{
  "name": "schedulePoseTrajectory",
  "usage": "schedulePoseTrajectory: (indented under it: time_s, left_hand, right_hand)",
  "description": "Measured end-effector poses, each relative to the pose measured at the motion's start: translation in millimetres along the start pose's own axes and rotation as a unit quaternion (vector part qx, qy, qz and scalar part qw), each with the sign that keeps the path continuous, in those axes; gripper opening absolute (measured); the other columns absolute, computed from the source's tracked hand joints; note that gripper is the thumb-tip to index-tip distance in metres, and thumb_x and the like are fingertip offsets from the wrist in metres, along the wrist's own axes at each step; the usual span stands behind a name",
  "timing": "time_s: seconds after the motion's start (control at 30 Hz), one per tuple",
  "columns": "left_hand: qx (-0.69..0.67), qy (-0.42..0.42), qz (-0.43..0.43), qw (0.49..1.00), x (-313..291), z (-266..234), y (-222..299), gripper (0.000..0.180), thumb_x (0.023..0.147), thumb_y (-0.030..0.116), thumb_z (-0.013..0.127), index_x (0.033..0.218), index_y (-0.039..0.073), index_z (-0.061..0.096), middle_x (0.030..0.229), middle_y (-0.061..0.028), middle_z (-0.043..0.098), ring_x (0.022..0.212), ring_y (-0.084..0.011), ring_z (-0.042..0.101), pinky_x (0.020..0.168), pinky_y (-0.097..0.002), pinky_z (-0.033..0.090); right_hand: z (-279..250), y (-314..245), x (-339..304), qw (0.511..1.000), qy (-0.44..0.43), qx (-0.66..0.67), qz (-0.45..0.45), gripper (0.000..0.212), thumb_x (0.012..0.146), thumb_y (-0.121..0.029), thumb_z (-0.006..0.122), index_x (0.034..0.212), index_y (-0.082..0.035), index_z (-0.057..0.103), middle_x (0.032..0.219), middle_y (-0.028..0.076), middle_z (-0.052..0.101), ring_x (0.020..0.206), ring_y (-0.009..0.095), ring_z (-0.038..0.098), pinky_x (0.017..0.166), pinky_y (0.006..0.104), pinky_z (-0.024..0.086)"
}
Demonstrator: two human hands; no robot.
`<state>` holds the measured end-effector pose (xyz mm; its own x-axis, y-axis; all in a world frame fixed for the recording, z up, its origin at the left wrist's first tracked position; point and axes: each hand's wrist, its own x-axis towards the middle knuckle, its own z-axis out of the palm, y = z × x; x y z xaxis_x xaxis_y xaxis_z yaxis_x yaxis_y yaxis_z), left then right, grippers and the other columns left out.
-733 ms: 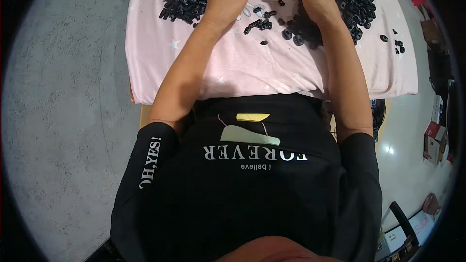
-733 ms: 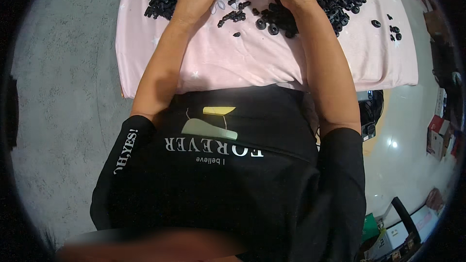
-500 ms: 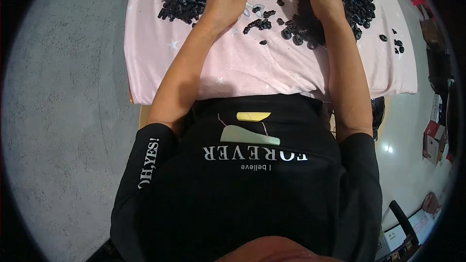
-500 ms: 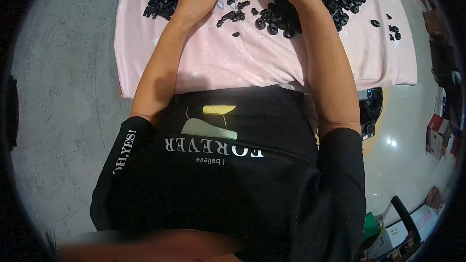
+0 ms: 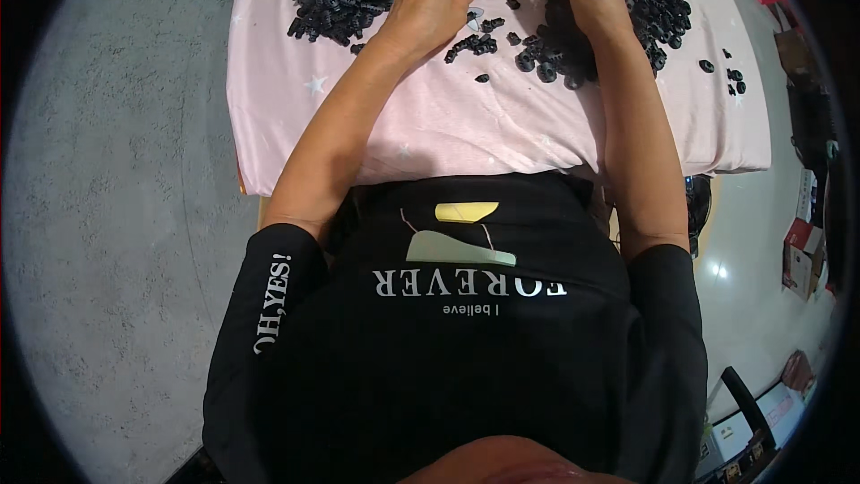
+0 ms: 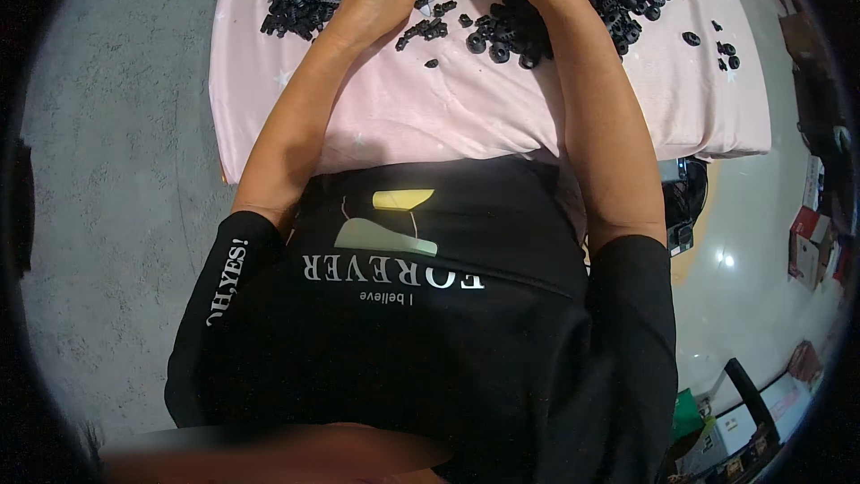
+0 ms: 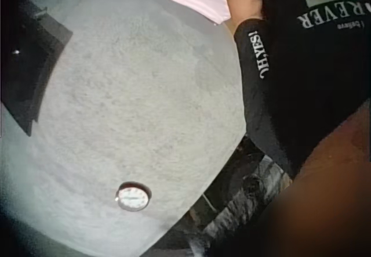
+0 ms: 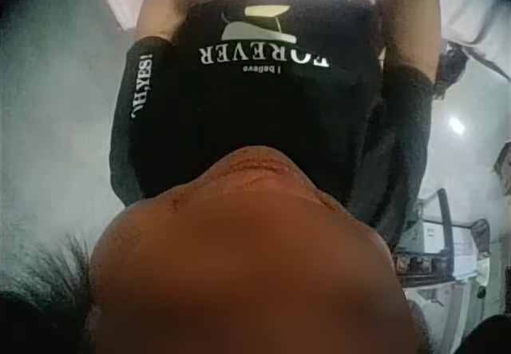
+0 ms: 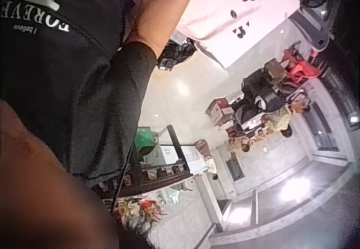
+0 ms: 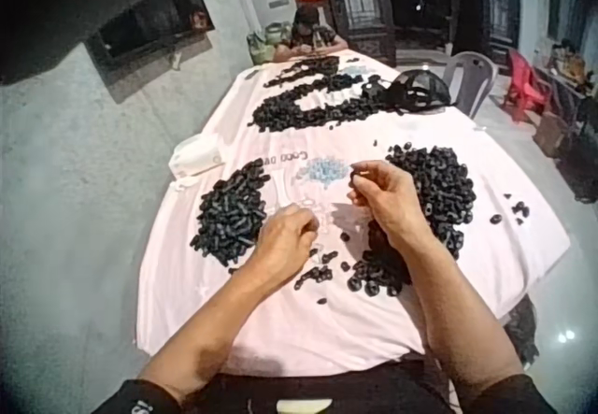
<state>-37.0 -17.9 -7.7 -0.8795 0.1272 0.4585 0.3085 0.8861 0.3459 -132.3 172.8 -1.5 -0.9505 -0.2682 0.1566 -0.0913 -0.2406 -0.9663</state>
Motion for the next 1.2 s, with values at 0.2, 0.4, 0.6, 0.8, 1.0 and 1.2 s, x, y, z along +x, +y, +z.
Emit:
schedulePoseTrajectory:
  time_s: [0.2,0.4,0.6,0.8,1.0,1.2]
  left_hand:
    - [0.014,-0.039,-0.035,0.999,-4,-10,6,0.01,0.083,0.011,0.069,0.091,0.006,0.069,0.094,-0.0132,0.066,0.095,-0.0337,0.064,0.087,-0.0455,0.049]
    - [0.01,-0.057,-0.018,0.998,2,-10,1,0.01,0.087,0.013,0.065,0.093,0.005,0.068,0.097,-0.0133,0.066,0.096,-0.0335,0.064,0.088,-0.0445,0.049]
    - [0.019,-0.023,0.017,0.999,4,-5,-6,0.013,0.091,0.013,0.063,0.099,0.004,0.069,0.098,-0.0109,0.068,0.092,-0.0278,0.067,0.081,-0.0397,0.052]
    - [-0.275,-0.028,-0.208,0.938,6,-19,7,0.014,0.096,0.01,0.055,0.098,-0.001,0.063,0.077,-0.0054,0.064,0.071,-0.0123,0.062,0.062,-0.0282,0.049]
    - [-0.444,-0.002,-0.212,0.87,3,0,-11,0.013,0.094,0.012,0.063,0.098,0.0,0.068,0.09,-0.0053,0.068,0.079,-0.0153,0.065,0.068,-0.0294,0.051]
    - [-0.46,-0.015,-0.264,0.848,4,-5,1,0.022,0.096,-0.001,0.052,0.117,-0.004,0.061,0.091,-0.0041,0.064,0.078,-0.0119,0.064,0.074,-0.0261,0.057]
  right_hand:
    - [4,1,-2,1.0,-0.018,-0.013,0.018,0.02,0.097,-0.006,0.061,0.114,0.003,0.066,0.088,0.006,0.069,0.074,0.013,0.065,0.068,0.0255,0.053]
    - [8,4,-8,0.995,-0.083,-0.054,-0.005,0.027,0.098,-0.004,0.058,0.123,0.002,0.064,0.084,0.004,0.066,0.069,0.009,0.059,0.065,0.0228,0.051]
    - [9,8,-14,0.988,-0.111,-0.1,-0.026,0.029,0.096,0.001,0.053,0.122,-0.002,0.068,0.085,0.002,0.064,0.069,0.009,0.059,0.064,0.0244,0.051]
    - [14,-1,-23,0.964,-0.136,-0.213,-0.082,0.028,0.095,0.001,0.054,0.118,-0.003,0.07,0.085,0.003,0.066,0.069,0.011,0.06,0.062,0.0263,0.051]
    - [16,4,-21,0.97,-0.164,-0.182,-0.007,0.029,0.097,-0.002,0.056,0.124,0.004,0.062,0.088,0.005,0.066,0.072,0.011,0.061,0.064,0.0263,0.051]
    - [25,10,-22,0.981,-0.183,-0.04,0.056,0.015,0.096,-0.001,0.059,0.111,0.003,0.061,0.085,0.003,0.065,0.074,0.012,0.062,0.066,0.026,0.051]
